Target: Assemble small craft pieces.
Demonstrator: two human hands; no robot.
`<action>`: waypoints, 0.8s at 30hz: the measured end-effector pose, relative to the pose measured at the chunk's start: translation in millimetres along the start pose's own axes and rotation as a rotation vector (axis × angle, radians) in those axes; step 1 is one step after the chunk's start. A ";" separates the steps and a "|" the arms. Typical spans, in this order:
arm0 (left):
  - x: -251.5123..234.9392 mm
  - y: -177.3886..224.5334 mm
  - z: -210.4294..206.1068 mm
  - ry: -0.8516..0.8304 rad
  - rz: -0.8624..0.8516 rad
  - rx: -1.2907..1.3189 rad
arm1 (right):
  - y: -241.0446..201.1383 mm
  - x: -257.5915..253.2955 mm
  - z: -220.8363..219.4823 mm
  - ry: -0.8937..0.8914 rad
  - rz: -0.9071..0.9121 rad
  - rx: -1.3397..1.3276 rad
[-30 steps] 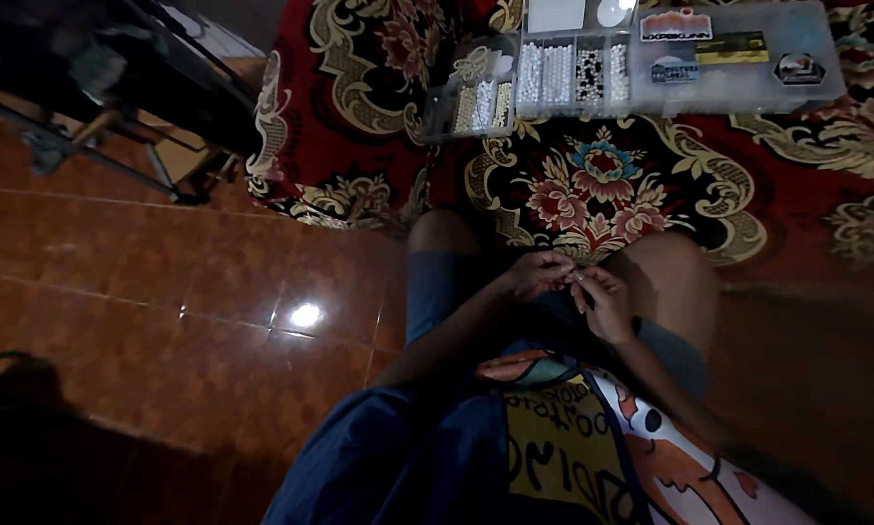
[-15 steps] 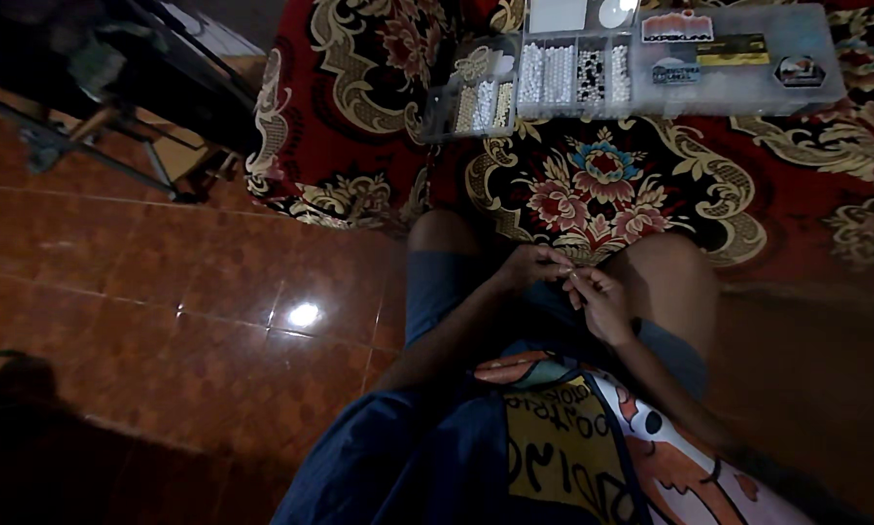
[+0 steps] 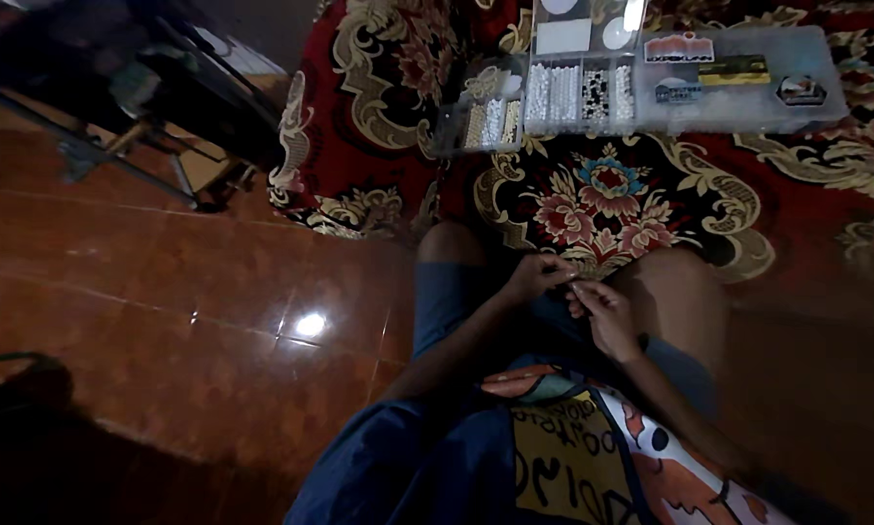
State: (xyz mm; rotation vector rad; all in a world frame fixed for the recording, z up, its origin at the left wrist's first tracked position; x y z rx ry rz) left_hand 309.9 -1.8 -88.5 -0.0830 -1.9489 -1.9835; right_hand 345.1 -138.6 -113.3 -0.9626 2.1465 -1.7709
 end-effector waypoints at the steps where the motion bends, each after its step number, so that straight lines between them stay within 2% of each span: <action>1: 0.2 6.2 2.5 0.021 -0.016 -0.037 | -2.5 0.2 0.2 0.010 0.006 0.017; 4: -4.1 28.9 26.3 0.131 -0.051 -0.171 | -8.5 0.2 2.1 0.036 0.041 0.078; 8: -23.1 66.0 89.1 0.365 -0.105 -0.331 | -11.0 -3.0 4.5 0.046 0.133 0.118; 11: -41.3 100.3 136.3 0.505 -0.039 -0.494 | -10.9 -4.0 4.8 0.040 0.133 0.148; 14: -60.3 137.1 159.9 0.581 -0.052 -0.723 | -14.0 -2.0 0.2 0.003 0.114 0.106; 16: -81.6 148.5 166.2 0.565 -0.011 -0.936 | -11.2 -1.0 -0.9 -0.018 0.100 0.037; 19: -114.3 144.3 165.9 0.457 0.097 -1.209 | -7.8 -1.2 0.3 -0.006 0.062 0.019; 24: -142.7 133.0 155.8 0.368 0.263 -1.451 | -4.3 -1.8 0.0 0.003 0.028 -0.051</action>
Point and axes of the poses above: each hand's wrist, its own x-axis away from the middle knuckle, its own z-axis out of the back of the hand, y = z × x, the point moved 9 cm from there along -x, towards the middle knuckle, and after that the axes turned 2 degrees about z, right-handed, at the moved point
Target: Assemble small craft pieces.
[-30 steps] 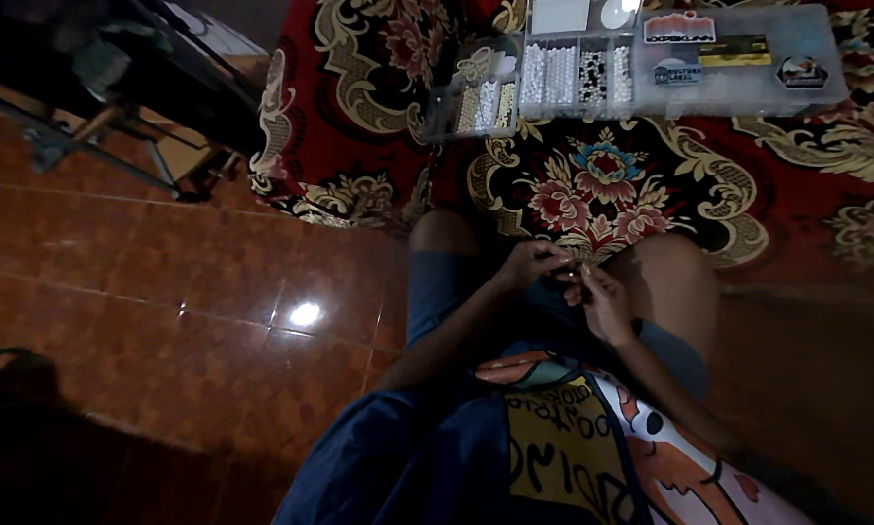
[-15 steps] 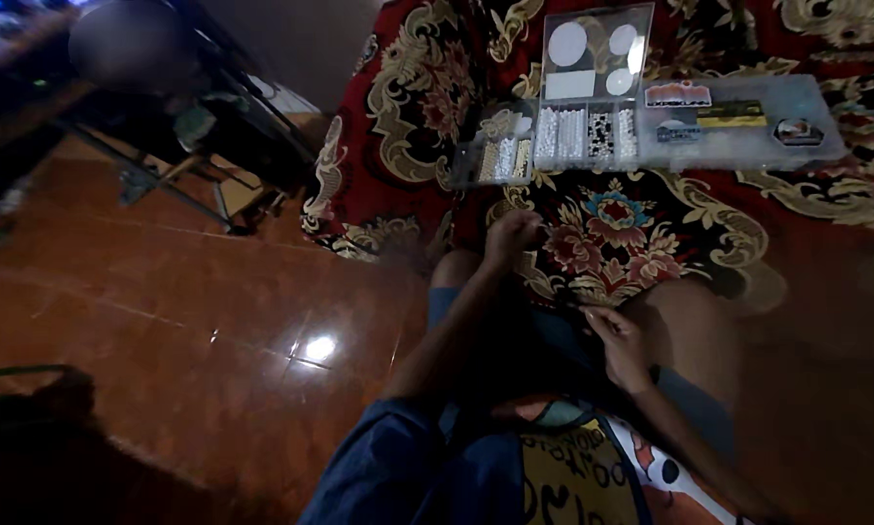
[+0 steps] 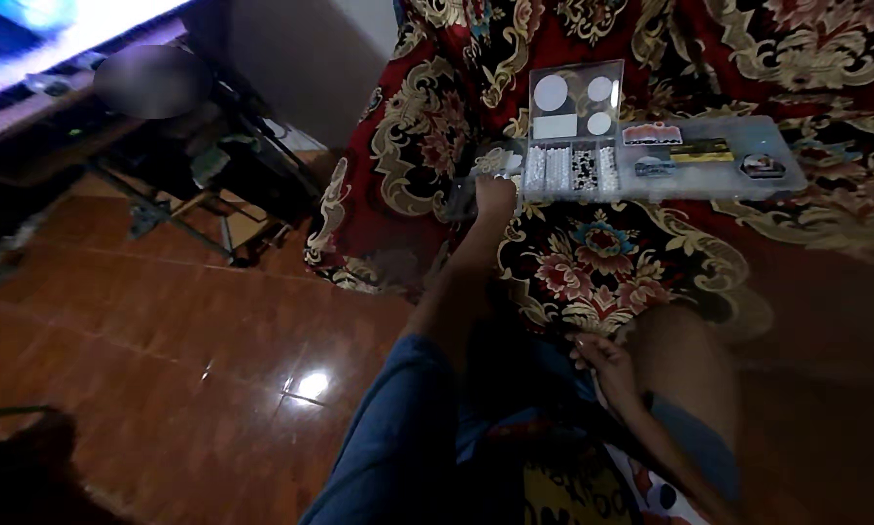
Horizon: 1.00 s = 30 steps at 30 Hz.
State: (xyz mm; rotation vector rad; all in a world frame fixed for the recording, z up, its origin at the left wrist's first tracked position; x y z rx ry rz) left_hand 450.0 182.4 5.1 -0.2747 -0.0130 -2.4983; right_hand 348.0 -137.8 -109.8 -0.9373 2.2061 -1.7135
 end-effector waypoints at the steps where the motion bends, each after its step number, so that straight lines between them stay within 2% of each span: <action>1: -1.7 1.6 -2.4 -0.018 0.010 -0.008 | 0.0 0.0 0.0 -0.005 0.001 -0.008; 10: -6.2 8.7 -13.7 -0.065 0.049 -0.033 | 0.6 -0.3 -0.9 -0.012 0.003 -0.047; 13: -4.8 7.0 -14.7 -0.035 0.039 -0.014 | 0.9 0.4 0.4 0.001 -0.004 -0.032; 17: 7.0 -3.9 3.0 0.063 0.028 0.239 | -3.9 1.5 0.2 -0.009 0.023 0.040; 21: 60.6 -1.3 16.6 0.120 -0.091 0.675 | -6.6 2.5 -1.1 -0.033 0.056 0.066; 25: 143.6 27.8 -23.6 -0.031 -0.235 0.971 | -2.8 3.8 -0.7 -0.007 0.006 0.066; 30: 208.1 53.5 -105.5 -0.399 -0.083 1.428 | -3.5 4.9 -1.1 -0.006 0.015 0.042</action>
Point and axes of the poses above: each hand's wrist, its own x-axis away from the middle knuckle, its own z-axis out of the back of the hand, y = z × x, the point moved 9 cm from there along -x, towards the middle knuckle, and after that the axes turned 2 degrees about z, right-handed, at the moved point
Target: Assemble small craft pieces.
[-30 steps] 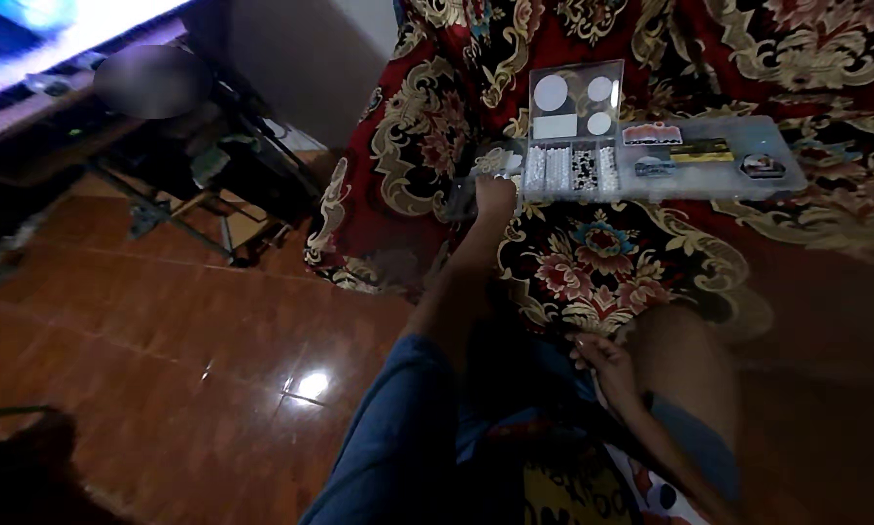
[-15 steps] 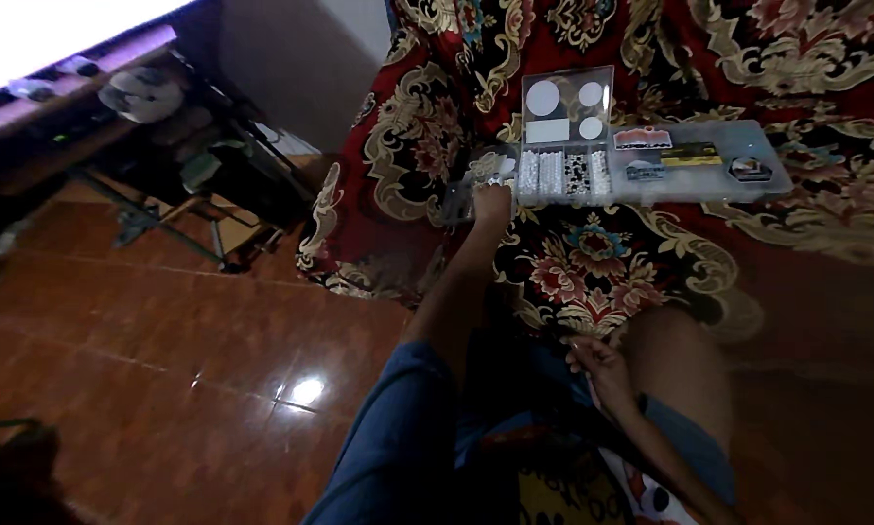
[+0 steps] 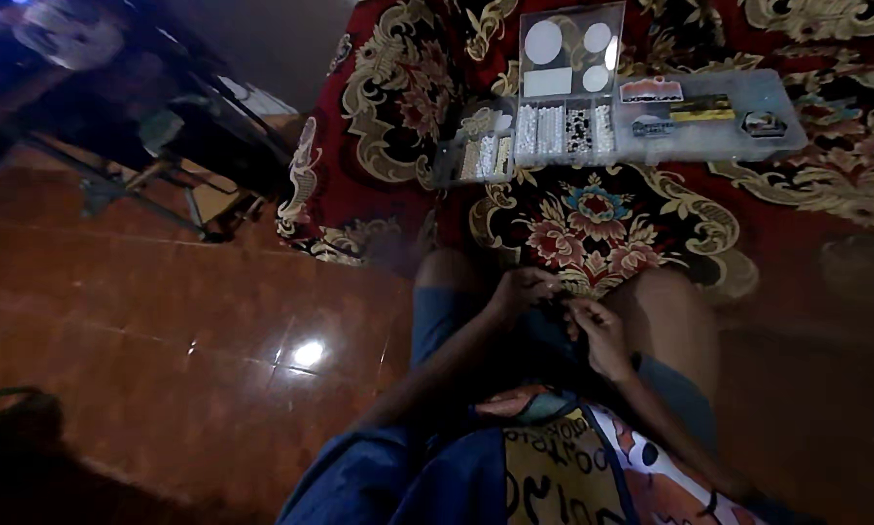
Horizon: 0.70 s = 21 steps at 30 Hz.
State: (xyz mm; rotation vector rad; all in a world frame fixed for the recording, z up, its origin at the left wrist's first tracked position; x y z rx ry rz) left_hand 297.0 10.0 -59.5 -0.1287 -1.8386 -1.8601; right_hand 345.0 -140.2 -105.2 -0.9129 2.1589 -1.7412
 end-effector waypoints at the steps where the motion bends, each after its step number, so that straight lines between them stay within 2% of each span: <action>1: 1.5 -11.7 -6.5 -0.013 0.066 0.080 | -0.2 0.3 -0.3 0.003 -0.003 -0.006; 4: -1.2 -37.0 -21.6 -0.050 0.242 0.360 | -0.4 0.4 0.0 0.005 0.015 -0.038; 6: -5.5 -46.4 -30.1 -0.118 0.296 0.487 | 0.5 0.5 1.8 0.015 0.020 -0.062; 10: -12.2 -56.2 -37.7 -0.209 0.301 0.509 | 0.1 0.6 3.8 0.022 0.039 -0.086; 21: -15.2 -58.9 -47.4 -0.241 0.324 0.537 | 4.8 -1.7 4.9 0.005 0.063 -0.080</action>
Point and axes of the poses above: each hand's wrist, its own x-axis away from the middle knuckle, its own z-axis out of the back of the hand, y = z × x, the point moved 9 cm from there along -x, towards the middle knuckle, and after that the axes turned 2 degrees about z, right-handed, at the moved point
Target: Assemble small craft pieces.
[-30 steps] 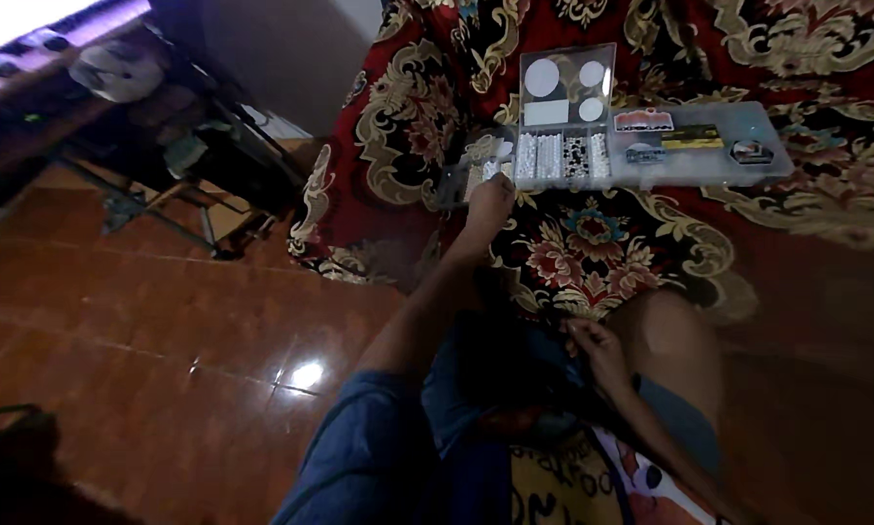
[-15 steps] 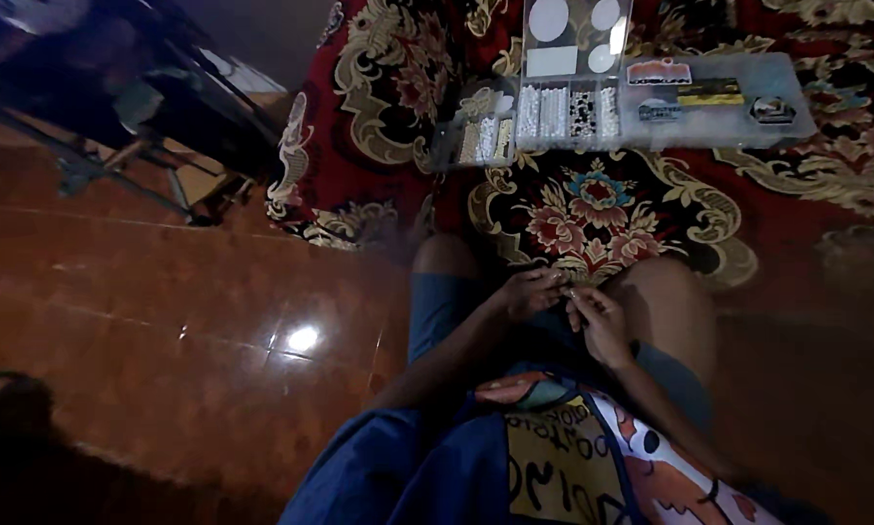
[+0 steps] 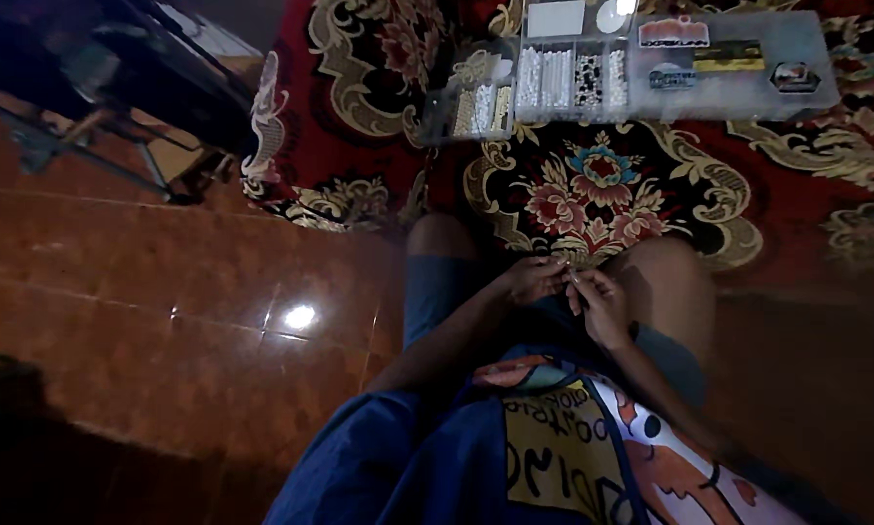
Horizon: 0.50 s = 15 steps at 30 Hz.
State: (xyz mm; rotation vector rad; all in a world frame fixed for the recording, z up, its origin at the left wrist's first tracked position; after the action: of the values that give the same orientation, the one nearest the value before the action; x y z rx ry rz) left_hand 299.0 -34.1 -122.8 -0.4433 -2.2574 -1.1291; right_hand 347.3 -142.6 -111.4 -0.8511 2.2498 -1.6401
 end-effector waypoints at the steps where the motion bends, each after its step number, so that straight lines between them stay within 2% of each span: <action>1: -0.1 -0.1 -0.4 0.001 0.000 -0.007 | -0.1 -0.2 0.1 0.001 0.001 0.000; 15: 2.1 -1.5 -0.5 0.042 0.031 0.037 | -0.8 -1.3 -1.1 0.003 0.005 0.022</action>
State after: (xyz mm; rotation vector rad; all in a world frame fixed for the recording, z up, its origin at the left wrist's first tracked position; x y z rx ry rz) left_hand 296.8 -35.2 -122.1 -0.4345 -2.2236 -1.0701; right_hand 348.0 -141.2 -110.5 -0.8381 2.2298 -1.6613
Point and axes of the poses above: each hand's wrist, its own x-axis away from the middle knuckle, its own z-axis out of the back of the hand, y = z × x, the point moved 9 cm from there along -x, towards the middle knuckle, and after that the axes turned 2 degrees about z, right-handed, at the moved point
